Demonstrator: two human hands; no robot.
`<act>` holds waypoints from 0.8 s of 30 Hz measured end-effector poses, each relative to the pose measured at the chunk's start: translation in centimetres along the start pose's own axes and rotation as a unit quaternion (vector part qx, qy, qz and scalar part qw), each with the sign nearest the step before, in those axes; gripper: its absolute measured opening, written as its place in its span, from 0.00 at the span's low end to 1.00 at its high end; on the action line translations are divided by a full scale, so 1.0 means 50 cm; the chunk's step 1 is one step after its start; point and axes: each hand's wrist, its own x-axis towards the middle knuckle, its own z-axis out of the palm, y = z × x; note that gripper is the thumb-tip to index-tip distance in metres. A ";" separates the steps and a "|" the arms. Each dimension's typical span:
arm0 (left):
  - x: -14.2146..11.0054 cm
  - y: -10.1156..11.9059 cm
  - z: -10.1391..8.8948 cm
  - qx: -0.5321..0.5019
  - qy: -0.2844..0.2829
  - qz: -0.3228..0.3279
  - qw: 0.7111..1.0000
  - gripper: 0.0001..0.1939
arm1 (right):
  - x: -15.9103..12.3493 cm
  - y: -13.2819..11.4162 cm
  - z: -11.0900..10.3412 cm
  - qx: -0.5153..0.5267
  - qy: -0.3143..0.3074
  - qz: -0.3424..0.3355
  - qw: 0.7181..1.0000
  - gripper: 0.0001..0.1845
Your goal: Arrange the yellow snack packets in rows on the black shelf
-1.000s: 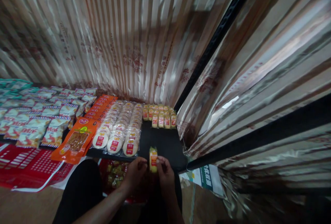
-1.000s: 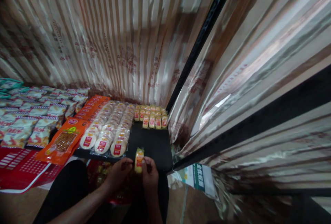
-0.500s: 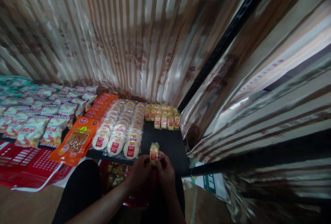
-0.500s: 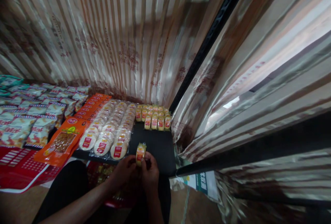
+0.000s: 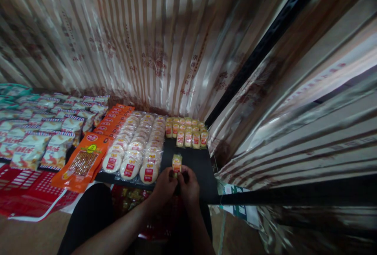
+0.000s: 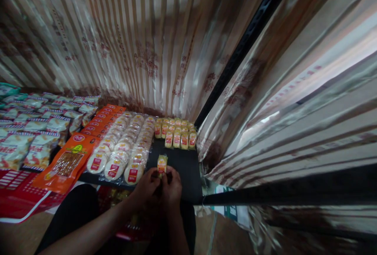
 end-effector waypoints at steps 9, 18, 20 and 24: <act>0.029 0.050 -0.008 0.009 0.035 -0.030 0.999 0.20 | 0.047 -0.006 0.034 -0.013 0.005 -0.006 1.000 0.14; 0.068 0.079 -0.014 0.001 0.064 -0.044 0.997 0.18 | 0.092 -0.032 0.071 -0.030 -0.020 0.014 0.999 0.19; 0.077 0.080 -0.009 -0.011 0.072 -0.030 0.997 0.20 | 0.098 -0.035 0.074 -0.028 -0.021 0.014 0.999 0.21; 0.094 0.081 -0.002 -0.021 0.090 -0.007 0.996 0.25 | 0.108 -0.028 0.082 -0.022 -0.011 -0.008 1.000 0.23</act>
